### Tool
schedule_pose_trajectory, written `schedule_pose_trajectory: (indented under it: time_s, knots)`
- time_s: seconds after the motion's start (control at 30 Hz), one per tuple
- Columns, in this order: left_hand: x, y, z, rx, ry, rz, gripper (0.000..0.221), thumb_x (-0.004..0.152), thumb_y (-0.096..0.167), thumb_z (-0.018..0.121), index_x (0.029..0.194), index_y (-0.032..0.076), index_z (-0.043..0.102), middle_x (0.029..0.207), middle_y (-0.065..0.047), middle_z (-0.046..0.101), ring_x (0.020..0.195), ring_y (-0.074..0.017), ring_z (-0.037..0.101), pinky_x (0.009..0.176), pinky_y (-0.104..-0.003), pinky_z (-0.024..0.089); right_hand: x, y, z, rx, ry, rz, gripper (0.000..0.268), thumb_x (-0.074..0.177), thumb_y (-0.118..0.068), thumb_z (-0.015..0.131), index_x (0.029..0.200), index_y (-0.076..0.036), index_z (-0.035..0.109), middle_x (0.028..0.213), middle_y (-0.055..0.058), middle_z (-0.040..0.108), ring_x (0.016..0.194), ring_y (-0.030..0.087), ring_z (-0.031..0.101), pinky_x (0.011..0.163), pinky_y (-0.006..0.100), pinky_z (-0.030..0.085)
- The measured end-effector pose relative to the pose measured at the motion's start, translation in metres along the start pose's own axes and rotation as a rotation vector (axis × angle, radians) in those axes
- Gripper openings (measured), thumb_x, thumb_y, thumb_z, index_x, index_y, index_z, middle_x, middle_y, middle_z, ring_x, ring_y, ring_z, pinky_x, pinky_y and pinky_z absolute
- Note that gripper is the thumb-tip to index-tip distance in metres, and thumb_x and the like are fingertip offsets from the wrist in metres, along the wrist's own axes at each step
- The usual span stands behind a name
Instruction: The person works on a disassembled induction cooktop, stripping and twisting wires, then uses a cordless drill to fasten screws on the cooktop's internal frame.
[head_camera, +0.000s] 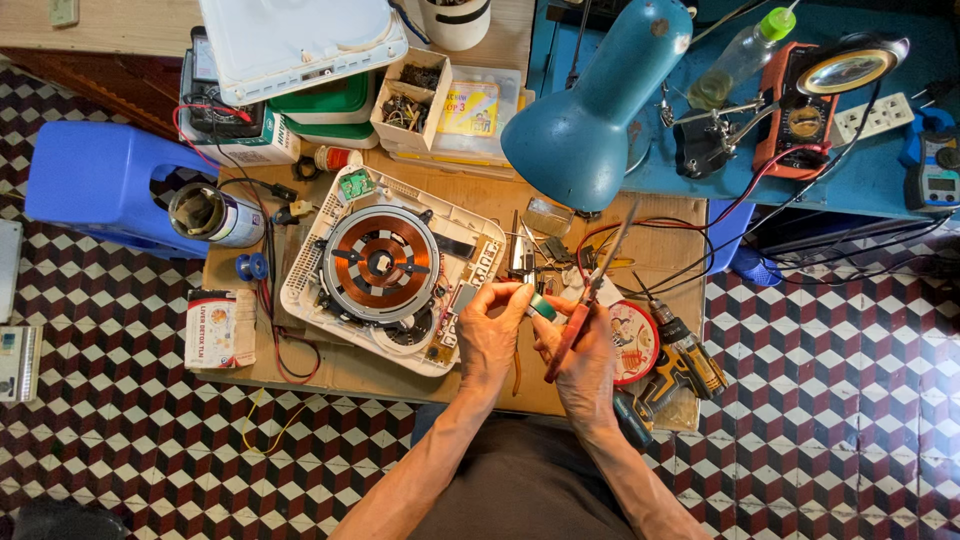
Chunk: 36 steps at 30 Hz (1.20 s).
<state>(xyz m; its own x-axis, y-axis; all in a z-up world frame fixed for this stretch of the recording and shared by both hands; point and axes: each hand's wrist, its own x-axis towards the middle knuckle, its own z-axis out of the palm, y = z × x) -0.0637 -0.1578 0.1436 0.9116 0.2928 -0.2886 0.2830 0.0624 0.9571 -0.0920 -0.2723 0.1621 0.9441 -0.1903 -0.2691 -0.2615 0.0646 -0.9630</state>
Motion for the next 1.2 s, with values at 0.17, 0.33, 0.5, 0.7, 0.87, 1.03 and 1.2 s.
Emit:
schedule_pose_trajectory:
  time_s: [0.17,0.33,0.5,0.7,0.87,1.03,1.2]
  knots:
    - [-0.005,-0.003,0.004,-0.191,-0.025,-0.146,0.024,0.092,0.025,0.075,0.100,0.002,0.078,0.088,-0.005,0.076,0.079,-0.0140,0.069,0.072,-0.027,0.057,0.002,0.004,-0.006,0.064,0.006,0.083,0.035,0.087,-0.015,0.078,0.106,-0.005,0.051,0.076,0.004,0.061,0.058,0.012,0.059,0.048,0.025,0.046]
    - [-0.005,-0.012,-0.004,-0.288,-0.125,-0.295,0.041,0.097,0.036,0.064,0.101,-0.004,0.073,0.097,-0.010,0.076,0.082,-0.0223,0.075,0.078,-0.032,0.059,0.011,0.013,-0.026,0.122,-0.085,0.063,0.031,0.088,-0.008,0.076,0.107,-0.008,0.051,0.085,0.001,0.063,0.063,0.007,0.062,0.051,0.022,0.048]
    - [0.002,-0.028,-0.007,-0.342,-0.229,-0.288,0.050,0.101,0.044,0.051,0.110,-0.002,0.069,0.103,-0.015,0.076,0.091,-0.0221,0.076,0.084,-0.036,0.063,0.020,0.020,-0.042,0.121,-0.106,0.054,0.031,0.090,-0.005,0.075,0.109,-0.007,0.051,0.082,0.000,0.058,0.058,0.006,0.053,0.046,0.022,0.040]
    - [0.008,-0.036,-0.010,-0.202,-0.388,-0.246,0.049,0.102,0.043,0.054,0.115,-0.001,0.071,0.105,-0.013,0.074,0.094,-0.0183,0.072,0.087,-0.032,0.060,0.024,0.024,-0.062,0.092,-0.162,0.118,0.034,0.089,-0.007,0.076,0.112,-0.007,0.051,0.081,-0.002,0.056,0.060,0.004,0.052,0.048,0.021,0.040]
    - [0.009,-0.027,-0.013,-0.131,-0.509,-0.348,0.044,0.098,0.039,0.064,0.110,-0.002,0.074,0.101,-0.011,0.076,0.092,-0.0157,0.073,0.086,-0.027,0.059,0.020,0.027,-0.067,0.032,-0.185,0.188,0.035,0.088,-0.010,0.076,0.112,-0.007,0.051,0.082,-0.001,0.054,0.057,0.004,0.049,0.046,0.021,0.036]
    - [0.010,-0.025,-0.013,-0.047,-0.526,-0.298,0.024,0.094,0.022,0.072,0.106,0.001,0.072,0.093,-0.010,0.075,0.083,-0.0135,0.072,0.078,-0.026,0.063,0.019,0.023,-0.073,0.010,-0.253,0.183,0.035,0.088,-0.014,0.076,0.115,-0.007,0.054,0.094,-0.002,0.054,0.063,0.002,0.053,0.051,0.018,0.040]
    - [0.009,-0.035,-0.008,-0.070,-0.499,-0.190,0.020,0.095,0.018,0.072,0.102,0.000,0.071,0.085,-0.007,0.075,0.075,-0.0095,0.068,0.068,-0.022,0.057,0.024,0.027,-0.071,0.031,-0.218,0.206,0.038,0.087,-0.014,0.078,0.114,-0.005,0.054,0.087,-0.002,0.054,0.059,0.003,0.048,0.048,0.019,0.035]
